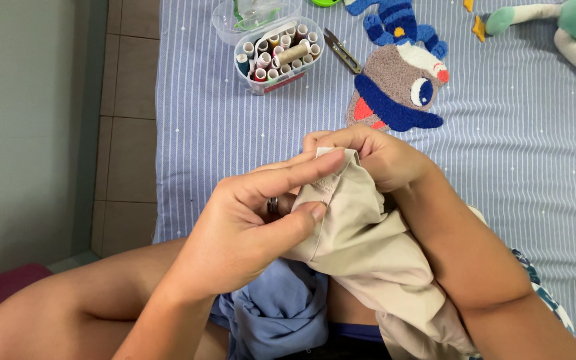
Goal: The person uses thread nippers to trim loose threads from a pair of tan shorts and then hand-sews a seam on the waistband.
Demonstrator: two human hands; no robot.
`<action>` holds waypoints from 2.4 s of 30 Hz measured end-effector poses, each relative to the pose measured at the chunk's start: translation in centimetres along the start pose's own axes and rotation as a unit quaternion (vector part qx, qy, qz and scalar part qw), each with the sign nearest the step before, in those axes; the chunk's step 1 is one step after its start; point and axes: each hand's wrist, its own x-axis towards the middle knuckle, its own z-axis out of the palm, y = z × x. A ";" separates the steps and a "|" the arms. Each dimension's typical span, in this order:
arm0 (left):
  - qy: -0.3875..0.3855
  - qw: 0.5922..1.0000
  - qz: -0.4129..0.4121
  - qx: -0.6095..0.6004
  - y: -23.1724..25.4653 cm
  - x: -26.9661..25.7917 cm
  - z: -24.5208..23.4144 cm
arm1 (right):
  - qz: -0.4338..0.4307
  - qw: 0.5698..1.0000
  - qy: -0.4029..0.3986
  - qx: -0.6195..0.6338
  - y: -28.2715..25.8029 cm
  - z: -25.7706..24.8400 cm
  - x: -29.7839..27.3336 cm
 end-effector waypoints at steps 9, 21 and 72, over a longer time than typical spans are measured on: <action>0.023 1.000 0.003 -0.004 -0.5 0.3 0.1 | -0.006 1.000 0.022 0.004 -0.1 0.6 0.1; 0.012 1.000 0.012 -0.011 -0.8 0.1 0.0 | -0.015 1.000 0.009 -0.016 -0.3 0.6 0.0; 0.089 0.995 0.028 0.041 -2.5 1.0 0.6 | -0.018 0.987 0.005 0.160 1.6 0.8 0.3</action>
